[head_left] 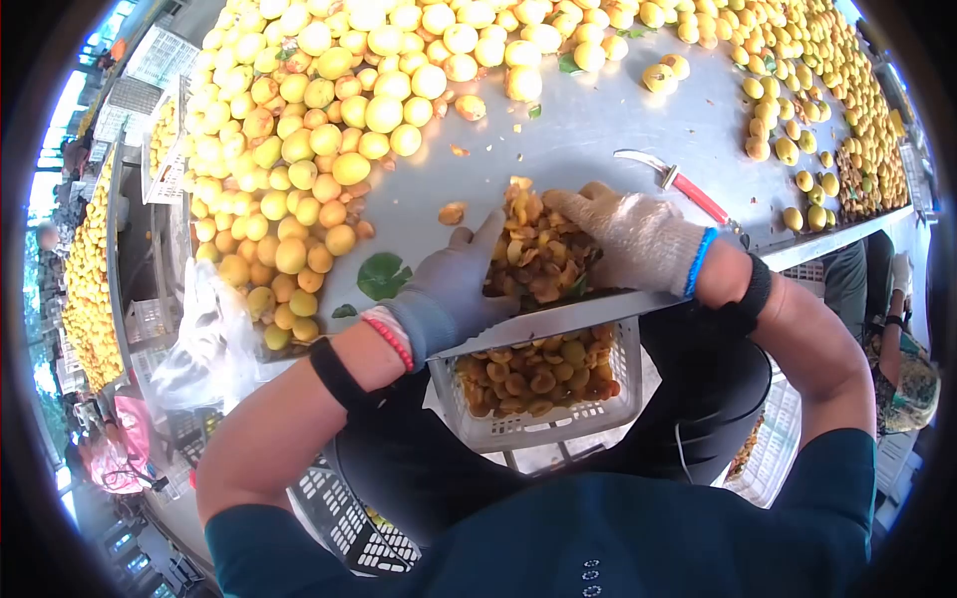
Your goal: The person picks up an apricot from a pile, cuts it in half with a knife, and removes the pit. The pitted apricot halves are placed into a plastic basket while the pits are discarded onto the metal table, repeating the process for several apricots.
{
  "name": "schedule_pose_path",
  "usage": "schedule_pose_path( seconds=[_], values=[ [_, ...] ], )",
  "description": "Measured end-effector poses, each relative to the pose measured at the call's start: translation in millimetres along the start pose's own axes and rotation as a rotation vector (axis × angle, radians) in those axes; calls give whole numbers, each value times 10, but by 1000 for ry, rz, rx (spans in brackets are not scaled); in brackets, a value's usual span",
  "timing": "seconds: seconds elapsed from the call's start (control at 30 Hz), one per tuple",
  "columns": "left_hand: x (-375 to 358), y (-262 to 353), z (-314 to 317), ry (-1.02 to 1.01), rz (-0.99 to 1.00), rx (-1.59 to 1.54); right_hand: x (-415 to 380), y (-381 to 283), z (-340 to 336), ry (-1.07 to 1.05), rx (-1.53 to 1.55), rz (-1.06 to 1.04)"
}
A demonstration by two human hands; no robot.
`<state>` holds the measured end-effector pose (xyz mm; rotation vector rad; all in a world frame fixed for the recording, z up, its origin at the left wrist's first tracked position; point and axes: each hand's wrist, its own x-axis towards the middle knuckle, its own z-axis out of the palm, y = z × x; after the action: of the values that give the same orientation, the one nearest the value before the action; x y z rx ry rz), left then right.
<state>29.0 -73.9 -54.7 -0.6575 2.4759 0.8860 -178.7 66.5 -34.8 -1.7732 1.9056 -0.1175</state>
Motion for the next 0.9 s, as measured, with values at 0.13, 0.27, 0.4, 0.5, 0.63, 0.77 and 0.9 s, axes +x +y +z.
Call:
schedule_pose_path(
  seconds=[0.13,0.27,0.4,0.5,0.63,0.77,0.9],
  values=[
    [29,191,54,4,-114,-228,68,-130,172,92,110,-36],
    [90,146,282,196,-67,-384,236,-126,405,173,274,-40],
    [298,-164,376,319,39,-703,347,-292,243,57,731,165],
    [349,-231,197,345,-25,-860,513,-259,346,224,880,87],
    [230,-83,-140,416,-8,-647,628,-323,290,315,757,110],
    [299,-431,-228,462,304,-87,736,-335,286,203,92,-69],
    [108,113,-365,290,79,-596,51,-483,60,428,781,234]
  ],
)
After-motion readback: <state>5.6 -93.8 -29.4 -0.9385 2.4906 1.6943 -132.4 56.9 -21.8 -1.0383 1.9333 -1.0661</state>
